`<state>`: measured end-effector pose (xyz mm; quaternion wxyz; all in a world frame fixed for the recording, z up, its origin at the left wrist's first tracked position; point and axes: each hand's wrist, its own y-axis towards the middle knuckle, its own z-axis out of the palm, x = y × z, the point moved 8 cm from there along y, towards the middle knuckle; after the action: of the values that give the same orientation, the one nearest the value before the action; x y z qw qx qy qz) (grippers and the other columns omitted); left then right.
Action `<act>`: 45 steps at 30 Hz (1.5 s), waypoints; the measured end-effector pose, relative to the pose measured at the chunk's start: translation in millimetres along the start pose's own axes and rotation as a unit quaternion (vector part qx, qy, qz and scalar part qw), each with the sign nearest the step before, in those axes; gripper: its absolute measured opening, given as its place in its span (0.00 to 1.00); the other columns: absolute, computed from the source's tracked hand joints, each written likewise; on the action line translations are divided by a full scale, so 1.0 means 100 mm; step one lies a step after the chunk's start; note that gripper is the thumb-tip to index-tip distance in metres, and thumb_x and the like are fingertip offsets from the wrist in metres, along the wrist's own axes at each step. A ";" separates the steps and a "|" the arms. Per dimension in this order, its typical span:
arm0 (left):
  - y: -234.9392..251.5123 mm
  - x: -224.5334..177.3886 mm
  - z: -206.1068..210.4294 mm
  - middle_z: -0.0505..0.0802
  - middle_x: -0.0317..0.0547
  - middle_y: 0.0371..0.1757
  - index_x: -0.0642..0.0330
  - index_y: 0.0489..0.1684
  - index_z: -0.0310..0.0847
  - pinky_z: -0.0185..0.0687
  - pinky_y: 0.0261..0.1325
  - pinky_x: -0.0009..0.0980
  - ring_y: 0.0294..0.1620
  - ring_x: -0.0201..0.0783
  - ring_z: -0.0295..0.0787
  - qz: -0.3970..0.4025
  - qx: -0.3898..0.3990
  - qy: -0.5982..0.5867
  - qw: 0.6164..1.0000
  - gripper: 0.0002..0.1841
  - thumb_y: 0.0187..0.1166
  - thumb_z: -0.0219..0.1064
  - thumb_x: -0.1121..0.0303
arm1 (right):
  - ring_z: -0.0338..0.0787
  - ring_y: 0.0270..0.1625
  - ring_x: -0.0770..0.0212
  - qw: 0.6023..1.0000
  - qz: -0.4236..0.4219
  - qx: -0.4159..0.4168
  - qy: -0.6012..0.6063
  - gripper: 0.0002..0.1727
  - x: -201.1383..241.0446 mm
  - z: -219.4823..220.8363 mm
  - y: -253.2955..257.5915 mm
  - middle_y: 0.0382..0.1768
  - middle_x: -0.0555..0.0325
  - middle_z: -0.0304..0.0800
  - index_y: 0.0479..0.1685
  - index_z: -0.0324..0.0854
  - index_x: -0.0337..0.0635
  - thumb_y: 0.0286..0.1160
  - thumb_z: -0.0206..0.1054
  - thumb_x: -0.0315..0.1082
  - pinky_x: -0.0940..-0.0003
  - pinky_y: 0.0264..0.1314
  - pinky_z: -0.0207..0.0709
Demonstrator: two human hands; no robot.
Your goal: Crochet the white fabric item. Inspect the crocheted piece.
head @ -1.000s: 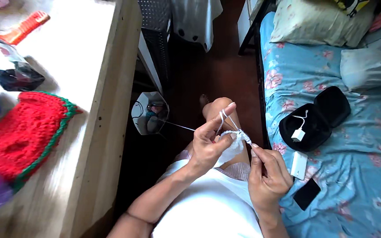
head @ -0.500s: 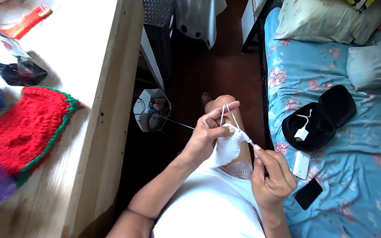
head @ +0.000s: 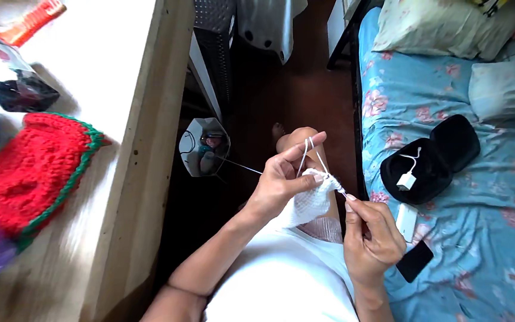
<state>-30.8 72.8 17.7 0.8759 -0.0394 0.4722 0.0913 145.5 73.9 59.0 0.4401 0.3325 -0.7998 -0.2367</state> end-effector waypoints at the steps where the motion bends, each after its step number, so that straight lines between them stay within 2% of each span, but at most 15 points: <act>1: 0.00 -0.02 0.01 0.91 0.41 0.35 0.63 0.82 0.71 0.87 0.42 0.24 0.33 0.28 0.87 0.015 -0.009 0.010 1.000 0.36 0.66 0.65 0.87 | 0.82 0.36 0.77 1.000 0.003 0.001 0.005 0.09 0.00 0.00 0.01 0.32 0.52 0.83 0.41 0.90 0.30 0.80 0.64 0.25 0.92 0.40 0.74; 9: -0.04 -0.05 0.03 0.92 0.39 0.32 0.65 0.78 0.75 0.86 0.38 0.21 0.29 0.26 0.87 0.068 -0.074 0.095 0.990 0.36 0.61 0.68 0.89 | 0.82 0.35 0.79 0.999 0.042 -0.013 0.013 0.08 -0.06 0.06 0.01 0.32 0.54 0.83 0.40 0.91 0.29 0.77 0.66 0.25 0.93 0.39 0.75; 14: -0.04 -0.02 0.01 0.91 0.39 0.31 0.65 0.76 0.77 0.85 0.37 0.21 0.28 0.26 0.86 0.082 -0.098 0.081 0.989 0.34 0.62 0.68 0.89 | 0.82 0.33 0.73 0.998 0.000 -0.021 -0.059 0.10 -0.01 0.06 0.00 0.30 0.50 0.84 0.40 0.92 0.30 0.76 0.64 0.24 0.89 0.37 0.74; 20: -0.02 0.01 -0.05 0.91 0.40 0.30 0.64 0.74 0.78 0.85 0.38 0.23 0.28 0.28 0.86 0.033 -0.073 0.038 0.996 0.31 0.65 0.65 0.87 | 0.86 0.35 0.67 0.995 -0.042 -0.018 -0.084 0.10 0.03 0.05 -0.02 0.30 0.49 0.86 0.39 0.92 0.32 0.77 0.63 0.25 0.83 0.40 0.77; 25: 0.03 0.04 -0.10 0.89 0.40 0.26 0.63 0.67 0.82 0.83 0.34 0.22 0.25 0.27 0.84 -0.025 -0.054 -0.015 0.998 0.25 0.68 0.62 0.85 | 0.85 0.35 0.69 0.998 -0.045 -0.009 -0.053 0.10 -0.01 0.05 -0.03 0.30 0.50 0.85 0.40 0.92 0.32 0.78 0.64 0.25 0.85 0.40 0.76; 29: 0.05 0.06 -0.10 0.89 0.41 0.27 0.64 0.67 0.82 0.84 0.33 0.22 0.24 0.27 0.85 -0.057 -0.025 -0.028 0.998 0.24 0.68 0.62 0.84 | 0.84 0.35 0.70 0.998 -0.045 -0.005 -0.044 0.10 -0.01 0.04 -0.03 0.30 0.50 0.85 0.40 0.92 0.32 0.77 0.64 0.25 0.86 0.41 0.76; 33: 0.05 0.10 -0.11 0.91 0.41 0.28 0.61 0.66 0.83 0.79 0.24 0.18 0.22 0.25 0.84 -0.103 0.002 -0.044 0.994 0.23 0.71 0.62 0.83 | 0.85 0.37 0.70 0.998 -0.054 0.004 -0.036 0.09 -0.02 0.03 -0.04 0.31 0.50 0.85 0.40 0.92 0.33 0.78 0.65 0.26 0.85 0.43 0.77; 39: 0.06 0.17 -0.12 0.90 0.40 0.27 0.63 0.63 0.84 0.85 0.30 0.22 0.24 0.26 0.86 -0.149 0.054 -0.096 0.983 0.21 0.71 0.59 0.81 | 0.85 0.38 0.72 0.998 -0.053 0.016 0.005 0.08 -0.07 0.04 -0.04 0.31 0.51 0.85 0.40 0.92 0.34 0.78 0.65 0.25 0.87 0.44 0.77; 43: 0.05 0.19 -0.14 0.88 0.40 0.27 0.63 0.65 0.83 0.83 0.25 0.21 0.21 0.27 0.84 -0.162 0.069 -0.099 0.979 0.22 0.71 0.59 0.81 | 0.86 0.38 0.70 0.998 -0.064 0.016 0.014 0.08 -0.07 0.04 -0.04 0.31 0.51 0.86 0.39 0.91 0.34 0.77 0.65 0.25 0.85 0.44 0.78; 45: 0.04 0.20 -0.13 0.89 0.41 0.28 0.63 0.66 0.83 0.85 0.28 0.23 0.23 0.28 0.86 -0.169 0.077 -0.102 0.977 0.23 0.70 0.59 0.81 | 0.86 0.38 0.70 0.997 -0.065 0.017 0.024 0.08 -0.09 0.04 -0.05 0.31 0.51 0.86 0.39 0.91 0.35 0.78 0.66 0.26 0.84 0.44 0.79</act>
<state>-31.9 76.9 -6.0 0.9227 -0.0412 0.3722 -0.0918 147.3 77.4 49.4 0.4371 0.3971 -0.7695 -0.2432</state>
